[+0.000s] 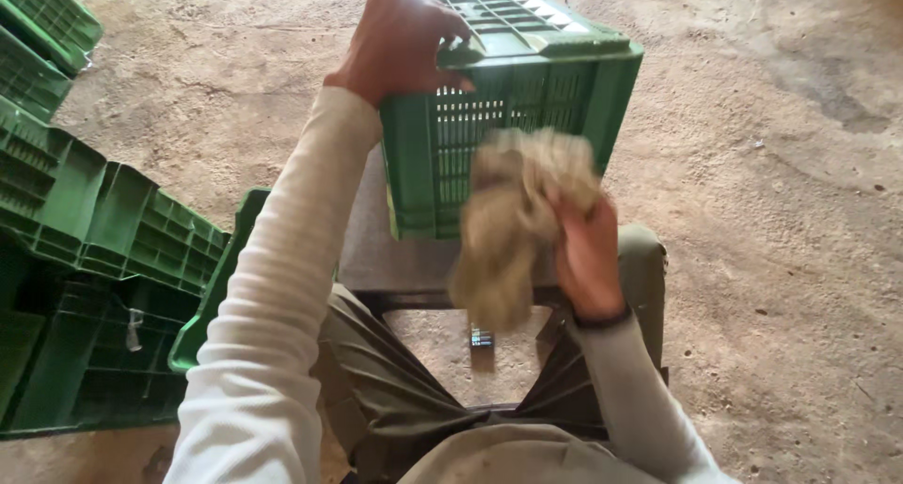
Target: The person wipes the surfaces of green plastic crates using a cloth. They rotate and flip the crates to clean multiple sides, including the top, bottom, and sides, before stacking them.
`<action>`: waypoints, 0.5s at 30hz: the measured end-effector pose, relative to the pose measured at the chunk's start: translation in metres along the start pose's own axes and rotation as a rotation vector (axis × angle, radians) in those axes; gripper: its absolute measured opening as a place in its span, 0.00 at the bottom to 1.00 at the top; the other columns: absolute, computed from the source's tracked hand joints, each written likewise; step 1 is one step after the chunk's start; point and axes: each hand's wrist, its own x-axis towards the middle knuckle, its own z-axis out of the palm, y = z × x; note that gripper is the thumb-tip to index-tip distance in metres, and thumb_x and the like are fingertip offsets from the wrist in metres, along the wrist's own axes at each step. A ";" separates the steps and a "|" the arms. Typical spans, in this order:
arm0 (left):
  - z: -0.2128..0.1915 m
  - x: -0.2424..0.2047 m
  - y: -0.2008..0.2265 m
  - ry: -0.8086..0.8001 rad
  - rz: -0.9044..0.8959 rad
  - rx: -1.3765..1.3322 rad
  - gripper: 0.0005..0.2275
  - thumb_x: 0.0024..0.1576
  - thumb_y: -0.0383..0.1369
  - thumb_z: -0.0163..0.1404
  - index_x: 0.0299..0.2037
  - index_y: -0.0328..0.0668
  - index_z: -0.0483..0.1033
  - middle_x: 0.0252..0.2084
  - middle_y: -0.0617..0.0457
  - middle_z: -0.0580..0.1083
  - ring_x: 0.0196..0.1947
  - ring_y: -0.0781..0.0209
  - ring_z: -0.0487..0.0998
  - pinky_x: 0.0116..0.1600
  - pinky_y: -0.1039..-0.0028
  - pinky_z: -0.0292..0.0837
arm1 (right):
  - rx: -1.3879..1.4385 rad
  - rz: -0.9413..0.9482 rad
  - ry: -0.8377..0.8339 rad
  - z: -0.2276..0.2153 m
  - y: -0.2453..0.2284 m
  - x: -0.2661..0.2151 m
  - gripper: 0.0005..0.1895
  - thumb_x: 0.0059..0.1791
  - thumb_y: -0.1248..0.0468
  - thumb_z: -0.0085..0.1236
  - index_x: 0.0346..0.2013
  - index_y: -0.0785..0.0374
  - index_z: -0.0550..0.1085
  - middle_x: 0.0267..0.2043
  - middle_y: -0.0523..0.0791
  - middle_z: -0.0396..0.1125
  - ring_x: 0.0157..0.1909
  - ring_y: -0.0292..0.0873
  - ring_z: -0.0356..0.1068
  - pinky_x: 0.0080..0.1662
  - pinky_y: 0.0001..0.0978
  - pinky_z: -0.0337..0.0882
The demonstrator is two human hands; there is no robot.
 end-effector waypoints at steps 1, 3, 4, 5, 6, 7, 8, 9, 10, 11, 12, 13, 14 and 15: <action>0.001 0.001 -0.004 -0.008 -0.001 0.029 0.18 0.42 0.50 0.70 0.38 0.56 0.86 0.29 0.55 0.80 0.30 0.51 0.80 0.34 0.59 0.70 | -0.167 -0.131 0.010 0.013 -0.005 0.020 0.29 0.48 0.65 0.62 0.63 0.65 0.67 0.57 0.54 0.70 0.56 0.53 0.71 0.53 0.48 0.73; 0.006 0.002 -0.009 -0.020 -0.002 0.083 0.14 0.44 0.46 0.70 0.37 0.57 0.86 0.29 0.53 0.79 0.29 0.49 0.80 0.34 0.58 0.71 | -0.786 -0.845 -0.122 0.038 -0.003 0.061 0.27 0.54 0.67 0.66 0.67 0.65 0.69 0.69 0.52 0.65 0.70 0.48 0.65 0.70 0.38 0.68; 0.008 0.004 -0.012 -0.016 0.001 0.117 0.13 0.44 0.45 0.69 0.37 0.58 0.87 0.29 0.53 0.79 0.28 0.49 0.80 0.33 0.58 0.71 | -0.677 -0.879 -0.109 0.051 0.005 0.077 0.34 0.51 0.65 0.68 0.68 0.66 0.63 0.68 0.53 0.59 0.70 0.49 0.61 0.71 0.39 0.65; 0.010 0.006 -0.014 -0.012 0.004 0.150 0.12 0.44 0.44 0.69 0.36 0.59 0.87 0.28 0.53 0.79 0.28 0.49 0.80 0.32 0.57 0.71 | -0.568 -0.911 -0.095 0.062 0.017 0.087 0.41 0.47 0.63 0.70 0.69 0.68 0.57 0.68 0.53 0.53 0.71 0.51 0.56 0.71 0.41 0.62; 0.013 0.008 -0.015 -0.006 0.009 0.182 0.11 0.44 0.43 0.68 0.36 0.60 0.87 0.28 0.53 0.79 0.28 0.49 0.80 0.32 0.57 0.71 | -0.714 -0.936 -0.059 0.066 0.029 0.089 0.38 0.49 0.64 0.67 0.69 0.69 0.59 0.70 0.56 0.53 0.73 0.54 0.55 0.72 0.44 0.60; 0.017 0.009 -0.016 -0.044 -0.014 0.155 0.12 0.44 0.42 0.68 0.38 0.60 0.87 0.30 0.54 0.80 0.30 0.50 0.80 0.34 0.57 0.72 | -0.861 -0.956 -0.021 0.068 0.044 0.090 0.35 0.50 0.65 0.64 0.68 0.70 0.61 0.71 0.60 0.52 0.74 0.58 0.54 0.73 0.46 0.58; 0.021 0.010 -0.017 -0.083 -0.037 0.133 0.12 0.44 0.41 0.67 0.40 0.60 0.87 0.32 0.55 0.80 0.32 0.51 0.81 0.37 0.57 0.73 | -1.004 -0.975 0.017 0.067 0.057 0.092 0.32 0.51 0.66 0.62 0.68 0.71 0.63 0.73 0.64 0.52 0.76 0.62 0.52 0.73 0.48 0.56; 0.023 0.011 -0.020 -0.122 -0.060 0.111 0.13 0.45 0.40 0.66 0.41 0.61 0.87 0.34 0.57 0.81 0.33 0.52 0.81 0.40 0.57 0.74 | -1.062 -1.005 -0.023 0.059 0.070 0.087 0.29 0.51 0.70 0.57 0.66 0.73 0.65 0.72 0.63 0.55 0.76 0.62 0.53 0.75 0.51 0.53; 0.025 0.010 -0.024 -0.138 -0.078 0.134 0.16 0.41 0.45 0.68 0.39 0.59 0.86 0.34 0.55 0.81 0.35 0.50 0.81 0.41 0.56 0.73 | -1.114 -1.037 -0.069 0.051 0.085 0.078 0.26 0.51 0.74 0.53 0.65 0.75 0.67 0.72 0.62 0.59 0.76 0.63 0.54 0.76 0.54 0.51; 0.027 0.009 -0.026 -0.153 -0.095 0.158 0.20 0.36 0.49 0.71 0.37 0.57 0.86 0.34 0.53 0.80 0.36 0.49 0.80 0.42 0.55 0.73 | -1.076 -1.053 -0.165 0.042 0.098 0.074 0.22 0.46 0.73 0.55 0.55 0.73 0.69 0.67 0.60 0.62 0.74 0.61 0.56 0.74 0.55 0.53; 0.030 0.006 -0.028 -0.175 -0.111 0.174 0.23 0.32 0.53 0.73 0.35 0.55 0.86 0.34 0.51 0.80 0.37 0.47 0.80 0.43 0.54 0.72 | -1.039 -1.061 -0.255 0.030 0.110 0.063 0.18 0.41 0.71 0.57 0.46 0.71 0.71 0.63 0.57 0.64 0.71 0.60 0.58 0.72 0.55 0.56; 0.032 0.003 -0.030 -0.184 -0.124 0.178 0.24 0.32 0.53 0.73 0.36 0.55 0.85 0.35 0.51 0.80 0.39 0.47 0.80 0.43 0.54 0.72 | -1.102 -0.983 -0.289 0.021 0.125 0.049 0.18 0.39 0.73 0.57 0.44 0.69 0.73 0.61 0.55 0.66 0.70 0.60 0.60 0.72 0.57 0.56; 0.038 0.000 -0.030 -0.190 -0.139 0.173 0.25 0.32 0.53 0.72 0.38 0.55 0.85 0.36 0.51 0.80 0.40 0.47 0.79 0.44 0.54 0.71 | -1.173 -0.896 -0.326 0.009 0.135 0.034 0.17 0.38 0.75 0.56 0.41 0.67 0.76 0.59 0.53 0.69 0.69 0.60 0.63 0.72 0.59 0.57; 0.044 -0.003 -0.030 -0.196 -0.153 0.168 0.26 0.32 0.54 0.72 0.39 0.54 0.85 0.37 0.51 0.80 0.42 0.47 0.79 0.45 0.54 0.71 | -1.195 -0.873 -0.336 -0.004 0.142 0.020 0.17 0.37 0.75 0.57 0.41 0.67 0.76 0.59 0.53 0.69 0.67 0.61 0.63 0.70 0.57 0.59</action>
